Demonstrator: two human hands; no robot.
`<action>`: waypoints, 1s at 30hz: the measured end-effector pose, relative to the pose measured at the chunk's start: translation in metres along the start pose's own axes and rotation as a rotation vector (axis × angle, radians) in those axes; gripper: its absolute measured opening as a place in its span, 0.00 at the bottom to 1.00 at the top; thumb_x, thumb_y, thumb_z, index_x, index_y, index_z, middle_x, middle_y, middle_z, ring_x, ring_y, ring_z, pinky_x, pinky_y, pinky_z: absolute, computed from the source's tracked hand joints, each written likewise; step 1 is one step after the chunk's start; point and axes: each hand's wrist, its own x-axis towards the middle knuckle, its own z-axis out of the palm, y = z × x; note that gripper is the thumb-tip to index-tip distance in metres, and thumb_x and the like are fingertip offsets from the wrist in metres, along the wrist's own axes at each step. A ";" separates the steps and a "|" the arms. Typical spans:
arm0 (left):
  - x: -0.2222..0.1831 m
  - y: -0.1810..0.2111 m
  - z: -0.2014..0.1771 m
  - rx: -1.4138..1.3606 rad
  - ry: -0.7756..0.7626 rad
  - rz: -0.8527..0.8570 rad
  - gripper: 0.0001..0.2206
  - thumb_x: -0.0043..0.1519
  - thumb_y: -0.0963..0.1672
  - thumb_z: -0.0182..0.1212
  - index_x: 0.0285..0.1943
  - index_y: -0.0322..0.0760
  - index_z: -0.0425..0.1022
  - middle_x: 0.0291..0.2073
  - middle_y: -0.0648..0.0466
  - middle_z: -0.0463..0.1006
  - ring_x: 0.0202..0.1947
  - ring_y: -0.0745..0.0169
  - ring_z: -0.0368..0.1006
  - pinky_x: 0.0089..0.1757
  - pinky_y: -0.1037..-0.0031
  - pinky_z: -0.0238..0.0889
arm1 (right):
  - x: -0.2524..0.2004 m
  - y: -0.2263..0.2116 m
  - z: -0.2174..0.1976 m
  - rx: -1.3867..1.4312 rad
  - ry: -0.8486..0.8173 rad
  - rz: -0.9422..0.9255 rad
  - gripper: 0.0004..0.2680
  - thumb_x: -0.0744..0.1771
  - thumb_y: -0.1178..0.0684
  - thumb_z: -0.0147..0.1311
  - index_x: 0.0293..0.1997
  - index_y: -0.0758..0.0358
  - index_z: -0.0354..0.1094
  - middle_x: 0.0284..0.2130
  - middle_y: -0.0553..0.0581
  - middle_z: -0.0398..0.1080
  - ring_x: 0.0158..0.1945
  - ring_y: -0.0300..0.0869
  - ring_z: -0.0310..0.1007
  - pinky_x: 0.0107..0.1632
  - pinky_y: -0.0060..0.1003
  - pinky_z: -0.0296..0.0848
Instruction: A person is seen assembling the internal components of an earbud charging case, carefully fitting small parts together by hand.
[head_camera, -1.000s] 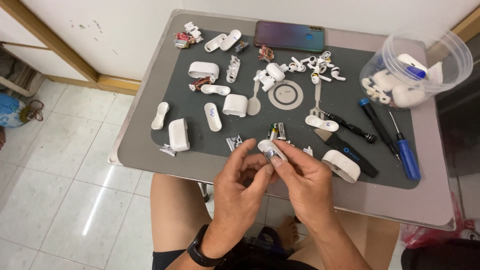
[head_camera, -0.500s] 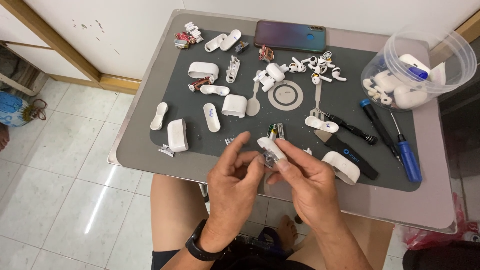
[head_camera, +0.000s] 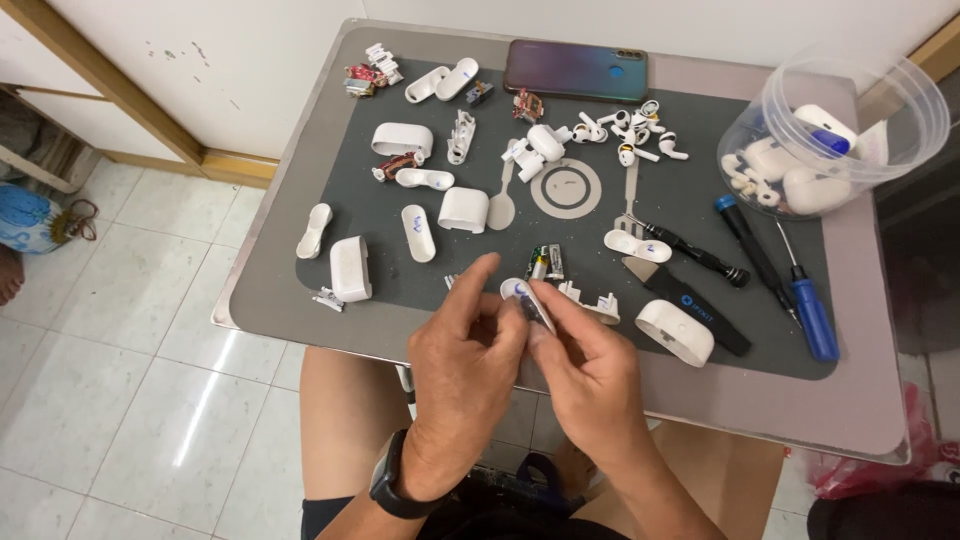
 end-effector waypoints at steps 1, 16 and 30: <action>-0.002 0.000 0.001 0.036 0.023 0.014 0.17 0.59 0.41 0.61 0.58 0.44 0.76 0.24 0.64 0.80 0.21 0.71 0.71 0.32 0.75 0.70 | 0.000 0.003 0.001 0.008 0.037 0.007 0.14 0.67 0.55 0.52 0.59 0.64 0.72 0.53 0.57 0.79 0.57 0.38 0.78 0.58 0.30 0.77; -0.023 0.074 -0.050 0.034 -0.017 0.272 0.09 0.63 0.39 0.62 0.52 0.38 0.76 0.39 0.51 0.76 0.38 0.63 0.72 0.44 0.75 0.68 | 0.017 0.021 -0.015 0.682 -0.018 0.190 0.13 0.68 0.57 0.47 0.55 0.76 0.69 0.21 0.65 0.69 0.18 0.44 0.63 0.24 0.33 0.62; 0.017 0.038 -0.068 -0.024 -0.440 0.606 0.16 0.70 0.41 0.55 0.68 0.43 0.67 0.67 0.39 0.70 0.69 0.42 0.73 0.66 0.60 0.67 | 0.017 0.024 -0.039 0.810 -0.208 0.250 0.17 0.68 0.56 0.43 0.61 0.75 0.69 0.14 0.58 0.63 0.16 0.42 0.55 0.19 0.31 0.53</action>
